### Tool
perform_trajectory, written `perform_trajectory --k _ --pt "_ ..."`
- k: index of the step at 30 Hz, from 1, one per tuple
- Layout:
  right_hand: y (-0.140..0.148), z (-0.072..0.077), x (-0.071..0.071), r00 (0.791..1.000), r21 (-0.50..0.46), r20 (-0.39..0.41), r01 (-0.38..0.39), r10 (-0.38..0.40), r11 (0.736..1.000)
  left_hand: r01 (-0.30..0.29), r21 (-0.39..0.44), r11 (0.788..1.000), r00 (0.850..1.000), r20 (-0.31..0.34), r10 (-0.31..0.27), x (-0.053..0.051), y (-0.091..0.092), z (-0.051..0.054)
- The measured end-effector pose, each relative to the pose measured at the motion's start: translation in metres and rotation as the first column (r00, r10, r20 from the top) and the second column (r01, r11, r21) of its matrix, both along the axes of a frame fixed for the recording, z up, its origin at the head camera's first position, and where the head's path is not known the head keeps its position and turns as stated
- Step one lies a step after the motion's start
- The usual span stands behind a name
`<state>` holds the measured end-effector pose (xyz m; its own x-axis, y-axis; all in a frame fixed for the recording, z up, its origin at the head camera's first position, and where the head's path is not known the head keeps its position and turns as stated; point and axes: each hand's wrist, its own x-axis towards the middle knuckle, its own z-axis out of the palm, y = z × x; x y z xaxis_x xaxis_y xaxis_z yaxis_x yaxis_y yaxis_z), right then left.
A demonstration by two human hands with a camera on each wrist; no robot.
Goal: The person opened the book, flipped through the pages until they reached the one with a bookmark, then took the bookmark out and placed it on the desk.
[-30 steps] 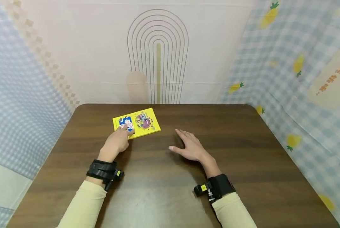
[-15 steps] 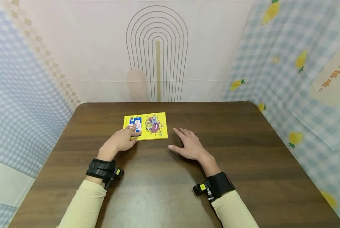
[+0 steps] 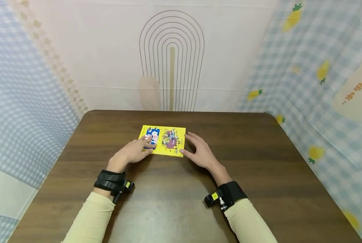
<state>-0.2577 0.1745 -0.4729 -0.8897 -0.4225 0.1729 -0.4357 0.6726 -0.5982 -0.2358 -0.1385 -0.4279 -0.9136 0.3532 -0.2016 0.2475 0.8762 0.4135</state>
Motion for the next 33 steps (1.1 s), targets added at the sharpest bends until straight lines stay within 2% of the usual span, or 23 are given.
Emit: perform_trajectory --k 3,6,9,12,15,20,23,28,33 --pt "-0.005 -0.003 -0.012 1.000 0.021 -0.014 -0.008 0.008 1.000 -0.009 0.006 1.000 1.000 0.012 0.009 0.000 -0.001 -0.001" --pt "-0.007 -0.003 -0.019 0.998 0.093 0.011 -0.060 0.059 0.994 -0.017 0.023 1.000 1.000 0.022 0.017 0.000 -0.002 -0.001" --pt "-0.007 -0.004 -0.022 0.995 0.164 0.036 -0.098 0.093 0.982 -0.022 0.036 0.999 0.999 0.026 0.021 -0.001 -0.002 0.000" --pt "-0.006 -0.003 -0.020 0.995 0.198 0.034 -0.095 0.090 0.976 -0.029 0.043 0.999 0.999 0.029 0.027 -0.001 0.000 0.001" --pt "-0.004 -0.003 -0.017 0.997 0.208 0.014 -0.083 0.082 0.975 -0.034 0.030 0.999 0.999 0.037 0.032 0.001 0.007 0.001" --pt "-0.010 -0.004 -0.006 0.999 0.230 -0.016 -0.042 0.047 0.972 -0.055 -0.081 0.995 0.998 0.026 0.057 0.009 0.022 0.003" --pt "-0.014 -0.003 0.003 1.000 0.236 -0.020 -0.011 0.017 0.972 -0.117 -0.152 0.982 0.993 0.010 0.119 0.017 0.033 0.007" --pt "-0.019 0.000 0.016 0.999 0.230 -0.039 0.043 -0.034 0.972 -0.234 -0.205 0.950 0.970 0.009 0.241 0.029 0.052 0.015" --pt "-0.026 0.005 0.027 0.995 0.251 -0.069 0.084 -0.068 0.964 -0.281 -0.239 0.930 0.957 0.005 0.290 0.036 0.067 0.017"
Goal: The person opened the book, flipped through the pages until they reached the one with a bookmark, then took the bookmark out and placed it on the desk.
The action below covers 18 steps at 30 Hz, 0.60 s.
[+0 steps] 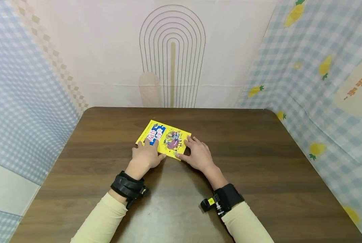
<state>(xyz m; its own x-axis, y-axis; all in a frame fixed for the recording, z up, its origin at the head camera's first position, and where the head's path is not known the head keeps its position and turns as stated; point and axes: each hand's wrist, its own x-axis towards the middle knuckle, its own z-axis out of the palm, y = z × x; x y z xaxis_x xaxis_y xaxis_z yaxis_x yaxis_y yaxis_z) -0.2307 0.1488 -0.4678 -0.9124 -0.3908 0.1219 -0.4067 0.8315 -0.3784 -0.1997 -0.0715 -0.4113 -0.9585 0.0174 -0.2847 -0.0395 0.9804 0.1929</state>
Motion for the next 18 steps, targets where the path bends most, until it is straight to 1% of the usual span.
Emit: perform_trajectory --k 3,6,9,12,14,18 --pt "-0.002 0.004 0.008 1.000 0.038 -0.004 0.014 -0.014 0.999 0.006 -0.008 1.000 1.000 -0.027 -0.007 -0.003 0.004 -0.004" --pt "-0.008 0.008 0.016 1.000 0.103 -0.021 0.023 -0.021 0.994 0.034 -0.010 0.999 0.998 -0.046 -0.035 -0.008 -0.001 -0.009" --pt "-0.014 0.013 0.025 0.999 0.184 -0.044 0.036 -0.029 0.982 0.068 0.008 0.998 0.997 -0.038 -0.068 -0.011 -0.005 -0.014" --pt "-0.021 0.018 0.032 0.997 0.244 -0.070 0.050 -0.034 0.968 0.088 0.034 0.996 0.996 -0.025 -0.087 -0.013 -0.008 -0.016" --pt "-0.024 0.020 0.036 0.996 0.260 -0.086 0.060 -0.039 0.964 0.094 0.044 0.995 0.995 -0.022 -0.093 -0.014 -0.010 -0.018" --pt "-0.028 0.022 0.043 0.993 0.249 -0.102 0.078 -0.054 0.965 0.100 0.056 0.993 0.995 -0.020 -0.099 -0.015 -0.012 -0.019"
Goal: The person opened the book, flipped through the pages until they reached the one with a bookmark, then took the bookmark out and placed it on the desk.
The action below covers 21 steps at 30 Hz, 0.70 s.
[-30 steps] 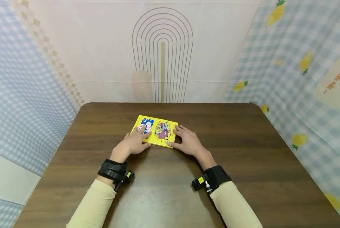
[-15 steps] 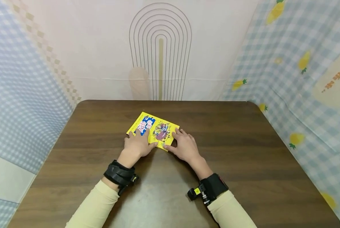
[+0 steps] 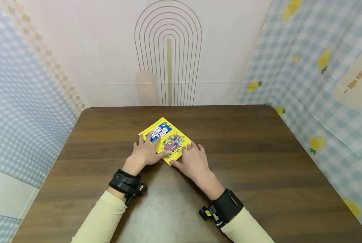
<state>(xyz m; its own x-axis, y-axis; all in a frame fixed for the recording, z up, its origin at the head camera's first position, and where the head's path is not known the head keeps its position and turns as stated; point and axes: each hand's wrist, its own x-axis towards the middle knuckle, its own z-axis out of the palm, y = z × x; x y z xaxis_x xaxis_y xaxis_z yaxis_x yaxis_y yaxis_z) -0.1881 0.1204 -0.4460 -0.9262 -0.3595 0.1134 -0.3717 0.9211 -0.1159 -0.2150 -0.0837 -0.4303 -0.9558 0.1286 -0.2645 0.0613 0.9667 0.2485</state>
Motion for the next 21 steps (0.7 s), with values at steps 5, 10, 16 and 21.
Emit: perform_trajectory --k 5,10,16,21 --pt "-0.002 0.004 0.005 1.000 -0.020 0.001 0.011 -0.011 1.000 -0.014 0.031 0.999 1.000 0.014 0.014 0.000 0.000 0.001" --pt "-0.002 0.011 0.007 0.999 -0.001 0.031 -0.021 0.021 1.000 -0.016 0.050 0.999 1.000 0.023 0.015 -0.001 -0.004 0.001" --pt "0.000 0.022 0.000 0.992 -0.020 0.118 -0.050 0.052 0.999 0.019 0.047 0.999 0.999 0.032 -0.020 -0.004 -0.013 0.002" --pt "0.012 0.014 -0.015 0.994 -0.062 0.094 -0.045 0.051 0.997 0.089 0.064 0.994 0.993 0.070 -0.094 -0.009 -0.016 0.002"
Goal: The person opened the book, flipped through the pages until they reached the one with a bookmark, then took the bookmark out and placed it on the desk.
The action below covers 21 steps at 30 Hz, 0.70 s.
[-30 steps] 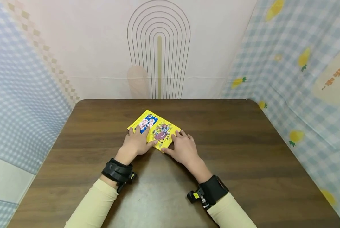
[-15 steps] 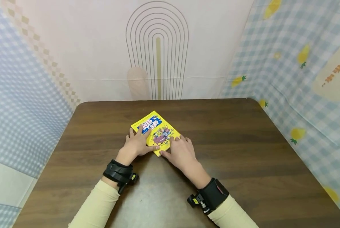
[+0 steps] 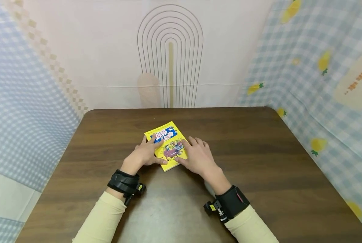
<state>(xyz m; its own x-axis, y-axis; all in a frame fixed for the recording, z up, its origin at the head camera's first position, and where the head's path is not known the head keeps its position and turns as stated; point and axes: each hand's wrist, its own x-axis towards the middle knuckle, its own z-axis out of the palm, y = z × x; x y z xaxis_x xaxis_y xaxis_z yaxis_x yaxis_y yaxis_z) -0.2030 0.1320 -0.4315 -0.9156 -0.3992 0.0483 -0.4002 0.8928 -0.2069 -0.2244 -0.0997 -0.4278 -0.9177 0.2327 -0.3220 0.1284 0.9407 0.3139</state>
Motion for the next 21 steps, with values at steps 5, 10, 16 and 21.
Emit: perform_trajectory --k 5,10,16,21 --pt "0.011 -0.017 -0.014 0.997 -0.071 0.010 -0.076 0.077 0.995 0.055 0.038 0.998 0.997 0.054 -0.057 -0.005 -0.006 0.000" --pt "0.022 -0.029 -0.025 0.988 -0.238 0.059 -0.128 0.146 0.963 0.082 0.050 0.995 0.991 0.100 -0.087 -0.010 -0.008 0.003" --pt "0.030 -0.042 -0.033 0.978 -0.282 0.117 -0.134 0.172 0.950 0.089 0.069 0.994 0.987 0.131 -0.097 -0.011 -0.009 0.005" --pt "0.029 -0.052 -0.032 0.975 -0.276 0.131 -0.140 0.181 0.951 0.077 0.059 0.995 0.988 0.130 -0.084 -0.006 -0.009 0.004"
